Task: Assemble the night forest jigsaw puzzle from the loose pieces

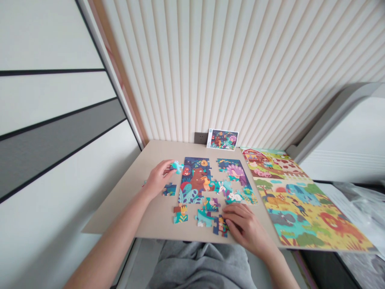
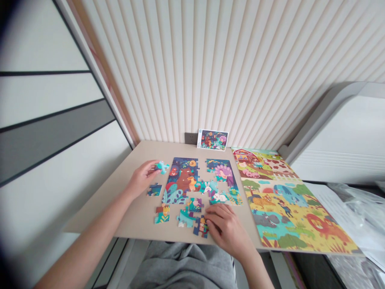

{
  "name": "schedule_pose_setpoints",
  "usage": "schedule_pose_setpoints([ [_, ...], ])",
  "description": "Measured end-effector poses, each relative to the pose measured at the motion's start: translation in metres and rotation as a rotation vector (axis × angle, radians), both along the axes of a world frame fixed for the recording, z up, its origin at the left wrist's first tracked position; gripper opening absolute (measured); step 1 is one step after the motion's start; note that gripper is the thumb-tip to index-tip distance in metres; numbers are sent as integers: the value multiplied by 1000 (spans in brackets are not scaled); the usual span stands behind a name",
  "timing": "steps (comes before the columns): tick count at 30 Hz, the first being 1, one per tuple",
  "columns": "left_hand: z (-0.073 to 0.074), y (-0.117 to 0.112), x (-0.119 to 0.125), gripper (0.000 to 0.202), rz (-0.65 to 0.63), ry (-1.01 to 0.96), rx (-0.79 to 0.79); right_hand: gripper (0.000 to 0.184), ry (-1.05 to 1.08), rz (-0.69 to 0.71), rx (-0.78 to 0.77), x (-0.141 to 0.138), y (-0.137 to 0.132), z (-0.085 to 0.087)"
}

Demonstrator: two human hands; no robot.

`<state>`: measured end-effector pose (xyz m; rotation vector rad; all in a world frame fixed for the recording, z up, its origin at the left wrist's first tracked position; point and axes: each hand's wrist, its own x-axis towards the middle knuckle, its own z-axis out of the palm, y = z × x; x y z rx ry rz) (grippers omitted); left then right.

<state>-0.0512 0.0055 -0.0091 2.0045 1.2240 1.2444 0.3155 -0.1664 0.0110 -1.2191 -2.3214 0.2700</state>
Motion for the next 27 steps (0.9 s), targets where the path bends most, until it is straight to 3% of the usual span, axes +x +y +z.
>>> schedule_pose_setpoints([
  [6, 14, -13, 9, 36, -171, -6, -21, 24, 4, -2, 5, 0, 0, 0],
  [15, -2, -5, 4, 45, -112, 20, -127, 24, -4, 2, 8, 1, 0, -1],
  [23, 6, -11, 6, 42, -123, 131, -103, 24, -2, -3, -4, 1, -1, 0],
  [27, 4, -11, 8, 36, -143, 97, -87, 24, -3, -8, -6, 1, -1, -1],
])
